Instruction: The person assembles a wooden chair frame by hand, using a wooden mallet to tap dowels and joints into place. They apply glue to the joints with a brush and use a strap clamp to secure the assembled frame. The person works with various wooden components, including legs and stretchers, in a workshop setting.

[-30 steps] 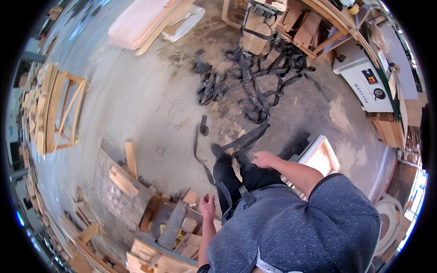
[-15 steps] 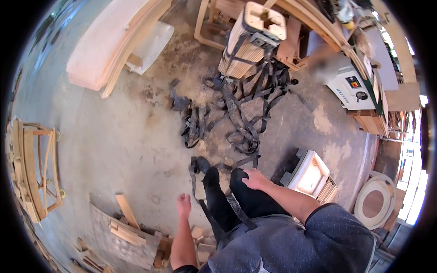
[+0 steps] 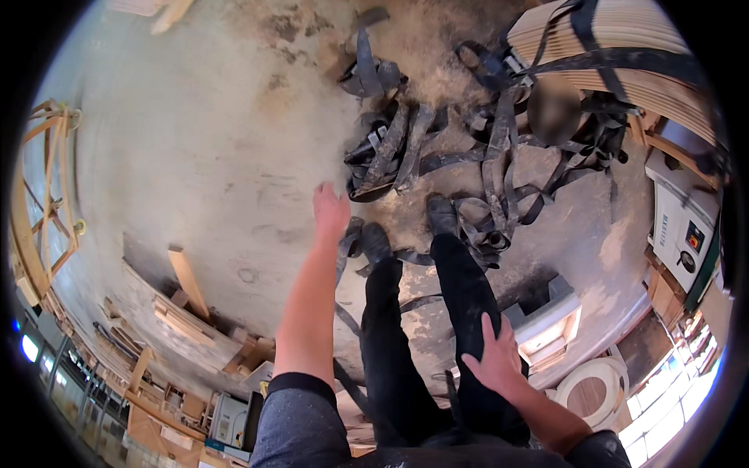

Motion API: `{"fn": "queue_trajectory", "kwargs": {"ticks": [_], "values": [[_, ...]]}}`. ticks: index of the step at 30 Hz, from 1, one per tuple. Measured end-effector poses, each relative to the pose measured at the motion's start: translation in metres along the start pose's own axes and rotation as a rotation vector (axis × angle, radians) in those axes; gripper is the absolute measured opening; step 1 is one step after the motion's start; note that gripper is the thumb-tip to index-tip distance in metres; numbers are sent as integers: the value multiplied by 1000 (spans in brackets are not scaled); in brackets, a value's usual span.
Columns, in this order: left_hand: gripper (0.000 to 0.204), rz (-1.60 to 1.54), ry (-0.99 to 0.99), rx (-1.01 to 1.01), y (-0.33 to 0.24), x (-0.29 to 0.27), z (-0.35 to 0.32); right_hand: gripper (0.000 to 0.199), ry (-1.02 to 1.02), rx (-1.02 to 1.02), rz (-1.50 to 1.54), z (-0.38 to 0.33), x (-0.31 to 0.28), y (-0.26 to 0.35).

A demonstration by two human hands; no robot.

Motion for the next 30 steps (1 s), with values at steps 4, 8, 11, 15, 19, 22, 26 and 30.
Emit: {"fn": "queue_trajectory", "kwargs": {"ticks": [4, 8, 11, 15, 19, 22, 26, 30], "values": [[43, 67, 29, 186, -32, 82, 74, 100, -34, 25, 8, 15, -6, -21], [43, 330, 239, 227, -48, 108, 129, 101, -60, 40, 36, 26, -9, -33], [47, 394, 385, 123, -60, 115, 136, 101, -93, 34, 38, 28, -12, -36], [42, 462, 383, 29, -68, 123, 93, 99, -84, 17, 41, 22, -12, -35], [38, 318, 503, -174, -60, 121, 35, 96, -58, -2, 41, 18, -11, -34], [36, 77, 513, -477, -25, 87, -19, 96, -39, -24, 17, 9, -18, -32], [32, -225, 112, -549, -26, -46, -129, 100, 33, -25, -14, -7, -23, -38], [32, -372, -217, -392, -53, -229, -240, 98, -141, -373, 25, -21, -44, -25]]}}
Point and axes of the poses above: each hand's wrist, its own z-axis towards the middle knuckle, its own x-axis out of the palm, y = z × x, the point moved 3 cm from there along z, towards the middle knuckle, and after that the axes turned 10 degrees about -x, right-handed, at the moved point
